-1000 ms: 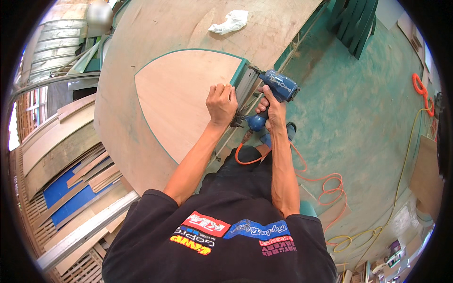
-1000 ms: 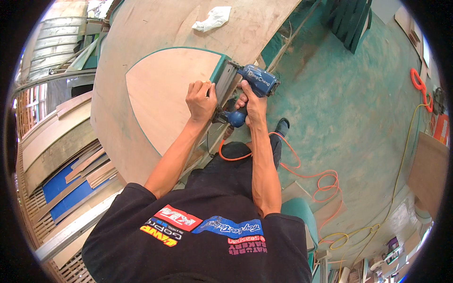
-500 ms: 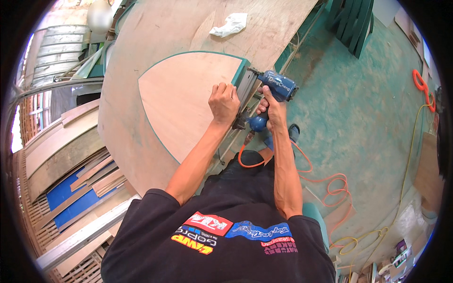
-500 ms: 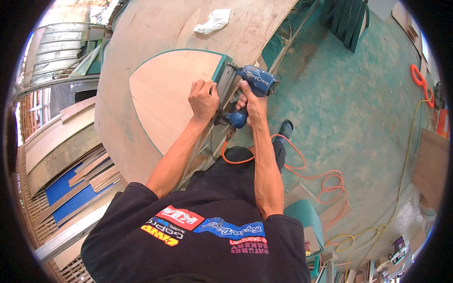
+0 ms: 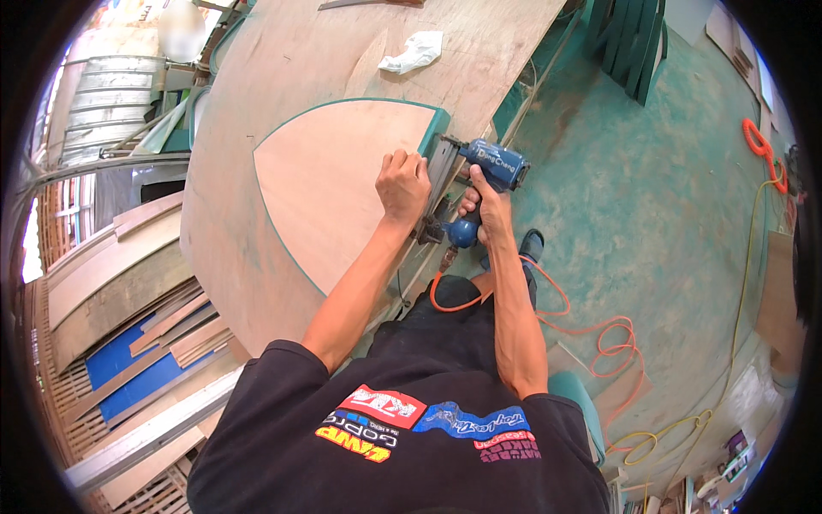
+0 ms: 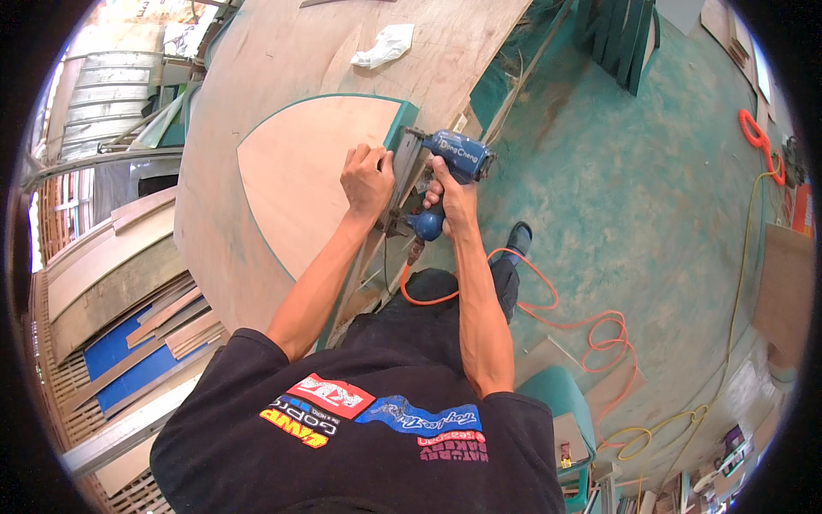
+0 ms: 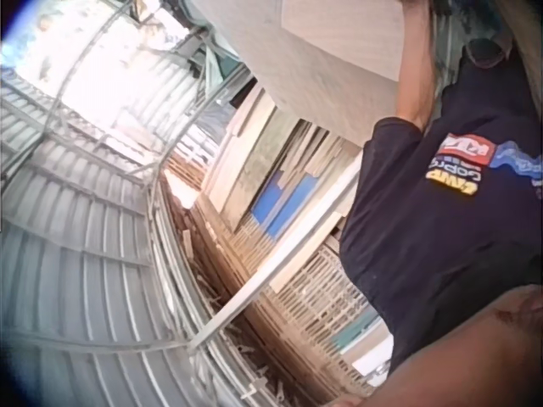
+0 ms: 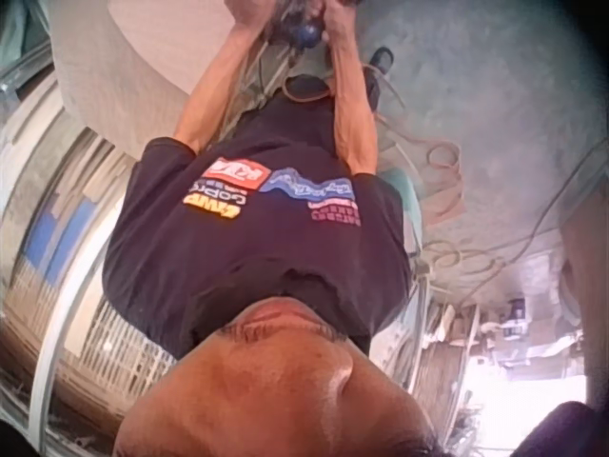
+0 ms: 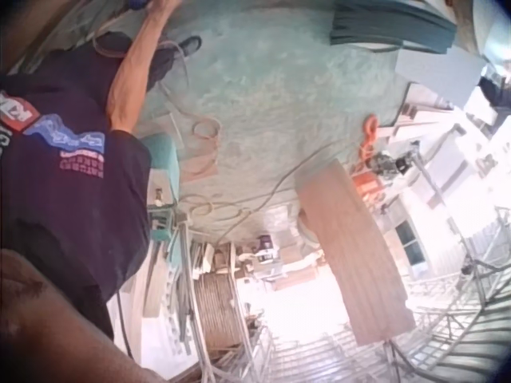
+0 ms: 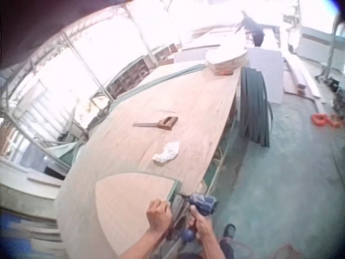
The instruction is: The person attaches a thin green curved trim piece to a wooden panel by hand, securing it with a pneumatic nail gun and trimming the excess with a hand saw.
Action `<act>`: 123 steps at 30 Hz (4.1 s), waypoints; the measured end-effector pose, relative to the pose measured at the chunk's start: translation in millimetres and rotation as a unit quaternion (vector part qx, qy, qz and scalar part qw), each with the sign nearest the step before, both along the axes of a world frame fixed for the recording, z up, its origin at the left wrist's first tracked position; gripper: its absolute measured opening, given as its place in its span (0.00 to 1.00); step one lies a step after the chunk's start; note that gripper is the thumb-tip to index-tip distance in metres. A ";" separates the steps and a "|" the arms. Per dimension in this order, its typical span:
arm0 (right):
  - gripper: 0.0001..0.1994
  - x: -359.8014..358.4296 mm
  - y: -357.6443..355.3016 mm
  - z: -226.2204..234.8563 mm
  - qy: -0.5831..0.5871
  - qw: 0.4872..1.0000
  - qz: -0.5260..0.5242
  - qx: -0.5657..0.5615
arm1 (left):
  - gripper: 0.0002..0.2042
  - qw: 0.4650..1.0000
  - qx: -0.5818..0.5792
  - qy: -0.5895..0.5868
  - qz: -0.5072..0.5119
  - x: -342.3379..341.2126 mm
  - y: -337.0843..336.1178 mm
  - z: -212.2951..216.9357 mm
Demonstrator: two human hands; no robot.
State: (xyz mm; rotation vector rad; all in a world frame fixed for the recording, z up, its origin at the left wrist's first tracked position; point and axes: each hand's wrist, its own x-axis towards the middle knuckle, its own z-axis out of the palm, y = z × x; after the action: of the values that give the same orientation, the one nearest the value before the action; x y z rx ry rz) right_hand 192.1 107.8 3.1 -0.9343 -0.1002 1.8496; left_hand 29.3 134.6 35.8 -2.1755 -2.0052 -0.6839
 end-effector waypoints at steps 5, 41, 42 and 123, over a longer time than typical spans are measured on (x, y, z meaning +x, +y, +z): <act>0.21 -0.6 -36.9 -4.8 -0.007 1.000 0.001 -0.005 | 0.08 1.000 -0.004 -0.023 -0.002 -20.1 -42.6 6.1; 0.17 -26.3 -58.2 2.8 0.026 1.000 0.008 -0.003 | 0.17 0.996 -0.032 0.030 -0.081 -81.1 -146.7 9.7; 0.17 -26.5 -58.5 1.2 0.025 1.000 0.007 -0.002 | 0.17 0.995 -0.028 0.032 -0.085 -81.8 -146.6 9.8; 0.18 -17.7 -102.6 93.2 0.018 0.998 0.067 0.010 | 0.20 0.993 -0.049 -0.096 0.048 -54.1 -194.0 91.4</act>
State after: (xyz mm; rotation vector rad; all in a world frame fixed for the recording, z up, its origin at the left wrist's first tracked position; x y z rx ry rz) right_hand 174.4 5.2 96.3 -0.8978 -0.1619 1.9848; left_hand -24.7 -59.4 127.2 -2.1211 -2.2679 -0.8268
